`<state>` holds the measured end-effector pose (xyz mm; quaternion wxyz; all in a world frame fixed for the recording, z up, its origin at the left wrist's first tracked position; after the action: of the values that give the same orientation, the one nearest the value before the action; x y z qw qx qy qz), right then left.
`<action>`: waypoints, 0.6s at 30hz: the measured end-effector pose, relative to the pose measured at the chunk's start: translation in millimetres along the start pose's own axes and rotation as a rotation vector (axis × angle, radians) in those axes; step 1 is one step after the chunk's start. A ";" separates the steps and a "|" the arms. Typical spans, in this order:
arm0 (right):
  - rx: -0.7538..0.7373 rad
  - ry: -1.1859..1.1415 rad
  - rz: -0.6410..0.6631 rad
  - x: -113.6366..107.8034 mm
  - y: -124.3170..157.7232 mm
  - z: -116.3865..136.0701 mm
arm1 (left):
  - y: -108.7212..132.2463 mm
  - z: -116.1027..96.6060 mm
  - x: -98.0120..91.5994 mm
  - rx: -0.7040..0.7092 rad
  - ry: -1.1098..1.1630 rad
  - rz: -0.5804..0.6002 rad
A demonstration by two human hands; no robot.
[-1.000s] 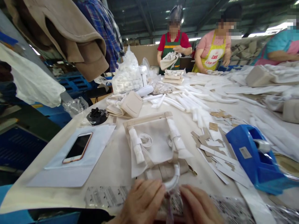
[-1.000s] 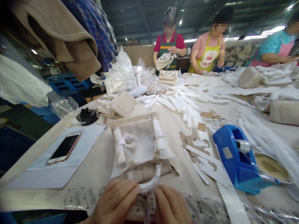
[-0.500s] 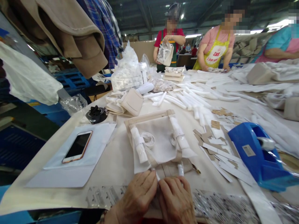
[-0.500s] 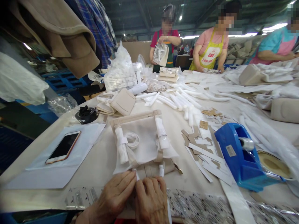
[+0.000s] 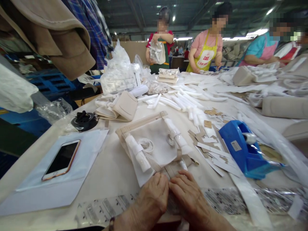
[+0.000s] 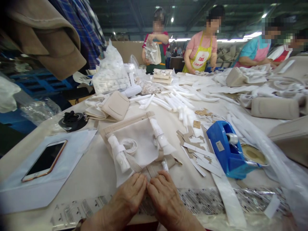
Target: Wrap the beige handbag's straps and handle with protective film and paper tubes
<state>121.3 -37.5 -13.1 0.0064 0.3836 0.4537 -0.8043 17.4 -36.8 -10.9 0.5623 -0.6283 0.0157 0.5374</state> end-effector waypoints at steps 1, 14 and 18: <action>0.004 -0.009 0.025 -5.5 2.4 -4.6 | -5.2 -6.3 1.9 0.023 -0.034 0.066; 0.023 0.125 -0.147 -47.3 38.3 -10.1 | -33.0 -10.6 19.5 0.203 0.175 0.196; 0.728 -0.229 -0.396 -20.1 84.1 -3.9 | -39.2 -14.0 12.6 0.235 0.211 0.276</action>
<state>168.0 -90.9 -62.8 -0.2336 0.1743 0.2014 -0.9351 56.4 -25.2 4.5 0.5481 -0.6030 0.2231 0.5350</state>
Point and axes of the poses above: each hand's wrist, its own y-axis away from the middle knuckle, its own x-axis out of the palm, z = x × y, the point moved 5 cm from there along -y, towards the middle knuckle, and after that the axes turned 14 degrees about -z, right-handed, at the moved point
